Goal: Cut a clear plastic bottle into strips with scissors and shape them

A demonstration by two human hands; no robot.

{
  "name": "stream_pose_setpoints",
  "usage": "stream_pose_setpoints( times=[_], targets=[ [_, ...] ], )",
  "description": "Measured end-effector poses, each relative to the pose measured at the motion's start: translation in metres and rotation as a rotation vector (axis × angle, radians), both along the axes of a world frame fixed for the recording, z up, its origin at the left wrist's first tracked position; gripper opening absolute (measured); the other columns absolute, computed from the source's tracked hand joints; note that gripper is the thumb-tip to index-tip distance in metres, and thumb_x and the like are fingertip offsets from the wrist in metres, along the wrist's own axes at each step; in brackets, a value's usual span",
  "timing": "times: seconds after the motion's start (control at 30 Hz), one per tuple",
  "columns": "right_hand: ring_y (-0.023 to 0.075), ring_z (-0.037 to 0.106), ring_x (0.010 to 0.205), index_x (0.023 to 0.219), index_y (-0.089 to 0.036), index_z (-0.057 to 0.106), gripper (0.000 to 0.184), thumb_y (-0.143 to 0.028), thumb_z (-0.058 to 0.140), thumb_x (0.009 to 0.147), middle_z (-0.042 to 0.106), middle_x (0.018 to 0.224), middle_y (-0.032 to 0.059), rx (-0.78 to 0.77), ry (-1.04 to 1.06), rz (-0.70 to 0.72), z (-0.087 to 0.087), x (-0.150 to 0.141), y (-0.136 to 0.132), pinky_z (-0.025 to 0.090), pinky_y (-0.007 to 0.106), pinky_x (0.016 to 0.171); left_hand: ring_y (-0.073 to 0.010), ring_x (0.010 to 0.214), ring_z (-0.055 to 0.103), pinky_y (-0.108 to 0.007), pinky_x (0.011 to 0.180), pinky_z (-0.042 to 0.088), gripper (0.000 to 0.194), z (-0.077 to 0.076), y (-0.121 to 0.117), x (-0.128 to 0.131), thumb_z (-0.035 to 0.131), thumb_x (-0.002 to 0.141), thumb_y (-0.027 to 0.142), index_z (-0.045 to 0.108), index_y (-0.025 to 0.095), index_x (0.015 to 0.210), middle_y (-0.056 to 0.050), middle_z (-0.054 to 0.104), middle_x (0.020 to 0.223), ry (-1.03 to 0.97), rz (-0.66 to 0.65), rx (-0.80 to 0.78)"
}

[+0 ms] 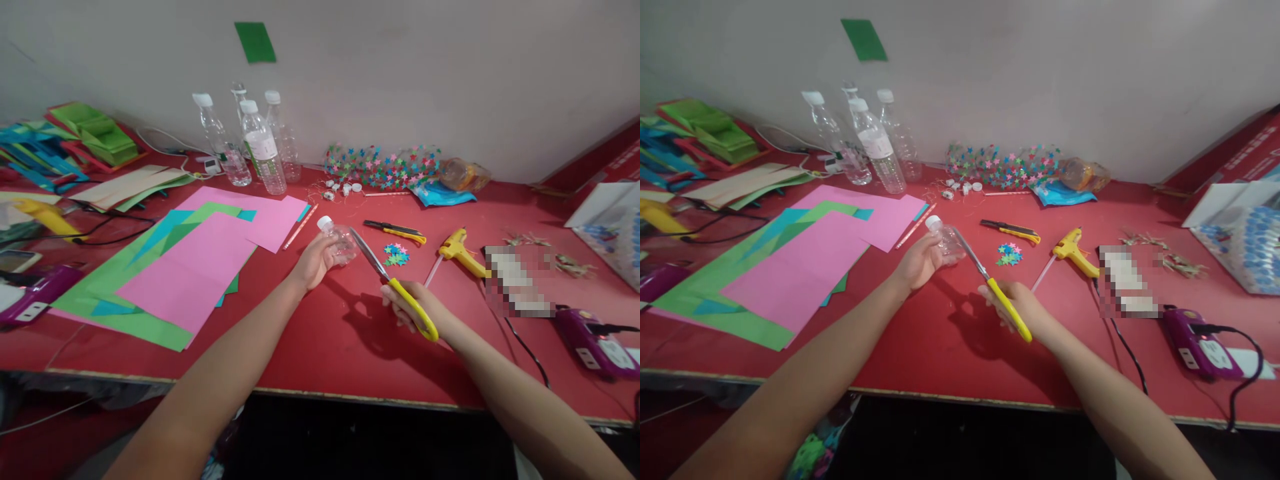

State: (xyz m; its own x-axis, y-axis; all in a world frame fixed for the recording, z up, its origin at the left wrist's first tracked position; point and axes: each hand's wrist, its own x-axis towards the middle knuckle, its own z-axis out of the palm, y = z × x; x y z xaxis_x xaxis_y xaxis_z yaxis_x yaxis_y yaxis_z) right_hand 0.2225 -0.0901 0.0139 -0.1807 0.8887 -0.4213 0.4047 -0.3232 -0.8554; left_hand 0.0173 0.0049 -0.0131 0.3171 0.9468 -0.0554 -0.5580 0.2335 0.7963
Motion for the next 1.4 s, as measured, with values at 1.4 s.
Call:
stream_pose_setpoints(
  times=[1.4],
  targets=[
    [0.0076, 0.043, 0.044, 0.07, -0.018, 0.052, 0.058, -0.076, 0.056, 0.076, 0.052, 0.057, -0.0033, 0.245, -0.116, 0.262, 0.012, 0.009, -0.002, 0.032, 0.023, 0.044, -0.0133, 0.068, 0.068, -0.027, 0.067, 0.054, 0.038, -0.005, 0.015, -0.009, 0.074, 0.068, 0.04, 0.055, 0.018, 0.092, 0.002, 0.065, 0.075, 0.124, 0.326, 0.125]
  ],
)
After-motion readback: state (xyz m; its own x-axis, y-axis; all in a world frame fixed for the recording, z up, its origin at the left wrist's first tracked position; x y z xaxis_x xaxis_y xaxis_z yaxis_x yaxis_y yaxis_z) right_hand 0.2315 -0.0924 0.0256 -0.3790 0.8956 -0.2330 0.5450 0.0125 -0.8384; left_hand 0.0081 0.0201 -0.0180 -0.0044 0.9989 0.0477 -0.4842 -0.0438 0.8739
